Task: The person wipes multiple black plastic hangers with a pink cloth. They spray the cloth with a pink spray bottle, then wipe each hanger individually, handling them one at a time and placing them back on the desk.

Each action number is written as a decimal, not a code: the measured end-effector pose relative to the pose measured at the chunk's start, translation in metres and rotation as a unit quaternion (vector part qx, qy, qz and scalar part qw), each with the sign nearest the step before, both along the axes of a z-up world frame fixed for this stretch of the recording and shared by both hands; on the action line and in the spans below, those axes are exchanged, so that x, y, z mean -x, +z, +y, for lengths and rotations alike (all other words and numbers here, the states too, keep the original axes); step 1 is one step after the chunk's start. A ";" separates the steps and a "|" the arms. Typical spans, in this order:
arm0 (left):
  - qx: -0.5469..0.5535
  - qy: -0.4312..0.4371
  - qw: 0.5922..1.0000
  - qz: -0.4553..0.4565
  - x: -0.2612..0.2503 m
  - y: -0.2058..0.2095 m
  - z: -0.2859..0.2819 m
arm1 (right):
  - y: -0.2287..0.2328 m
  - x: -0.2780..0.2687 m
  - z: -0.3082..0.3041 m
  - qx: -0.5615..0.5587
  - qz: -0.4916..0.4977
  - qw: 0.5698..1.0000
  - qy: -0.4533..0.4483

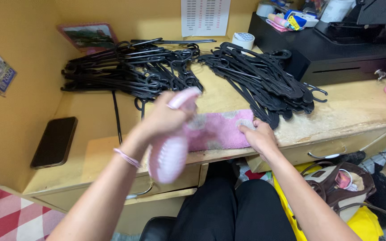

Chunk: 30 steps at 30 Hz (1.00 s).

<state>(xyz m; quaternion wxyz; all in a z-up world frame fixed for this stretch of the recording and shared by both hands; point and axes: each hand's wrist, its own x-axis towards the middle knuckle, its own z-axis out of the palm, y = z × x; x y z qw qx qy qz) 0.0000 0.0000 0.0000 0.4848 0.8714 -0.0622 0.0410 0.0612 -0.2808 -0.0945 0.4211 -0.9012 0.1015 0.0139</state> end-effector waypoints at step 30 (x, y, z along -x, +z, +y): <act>-0.163 0.143 0.964 0.154 0.048 -0.037 -0.014 | 0.014 0.016 0.006 -0.194 -0.113 0.974 0.037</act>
